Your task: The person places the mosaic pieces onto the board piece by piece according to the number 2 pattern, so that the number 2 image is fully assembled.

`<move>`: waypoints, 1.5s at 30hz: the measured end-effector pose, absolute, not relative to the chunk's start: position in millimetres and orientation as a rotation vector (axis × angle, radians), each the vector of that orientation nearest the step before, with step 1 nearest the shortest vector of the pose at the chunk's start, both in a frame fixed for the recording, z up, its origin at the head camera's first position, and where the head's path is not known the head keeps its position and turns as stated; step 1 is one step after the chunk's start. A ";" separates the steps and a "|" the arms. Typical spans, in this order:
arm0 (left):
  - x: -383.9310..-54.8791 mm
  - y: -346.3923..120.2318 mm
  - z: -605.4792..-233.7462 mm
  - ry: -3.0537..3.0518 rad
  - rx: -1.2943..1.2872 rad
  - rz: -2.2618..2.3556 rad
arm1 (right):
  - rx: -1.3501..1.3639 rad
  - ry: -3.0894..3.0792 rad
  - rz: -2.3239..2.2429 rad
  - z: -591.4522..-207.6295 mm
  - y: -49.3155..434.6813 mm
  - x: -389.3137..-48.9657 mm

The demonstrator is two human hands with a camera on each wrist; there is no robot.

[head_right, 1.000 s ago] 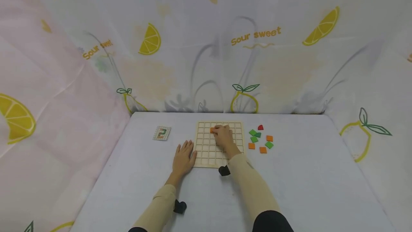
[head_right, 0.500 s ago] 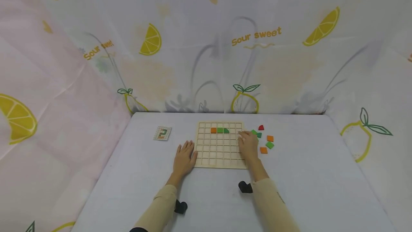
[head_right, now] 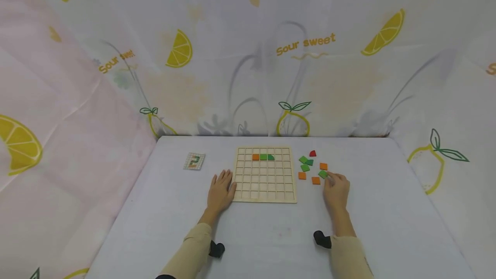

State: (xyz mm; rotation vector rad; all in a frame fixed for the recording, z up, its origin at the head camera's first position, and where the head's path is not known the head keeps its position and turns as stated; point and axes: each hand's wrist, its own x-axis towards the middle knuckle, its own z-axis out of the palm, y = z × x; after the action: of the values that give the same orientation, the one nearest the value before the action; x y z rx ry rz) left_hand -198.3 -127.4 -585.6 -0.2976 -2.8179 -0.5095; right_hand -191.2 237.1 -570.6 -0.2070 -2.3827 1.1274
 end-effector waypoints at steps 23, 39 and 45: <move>-198.7 -127.1 -586.3 -2.815 -0.303 -0.517 | -0.144 -2.518 1.066 -568.9 234.4 -196.8; -198.9 -127.8 -586.2 -2.818 -0.302 -0.524 | -0.228 -2.469 1.186 -569.4 230.1 -200.9; -199.0 -127.8 -586.7 -2.808 -0.308 -0.528 | -0.202 -2.437 1.209 -569.5 225.2 -203.2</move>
State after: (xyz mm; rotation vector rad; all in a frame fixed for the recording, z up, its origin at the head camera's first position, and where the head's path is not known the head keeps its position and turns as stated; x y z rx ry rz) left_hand -199.0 -127.8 -586.7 -0.3078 -2.8077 -0.5285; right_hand -203.2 225.2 -569.5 -0.2016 -2.4371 1.2090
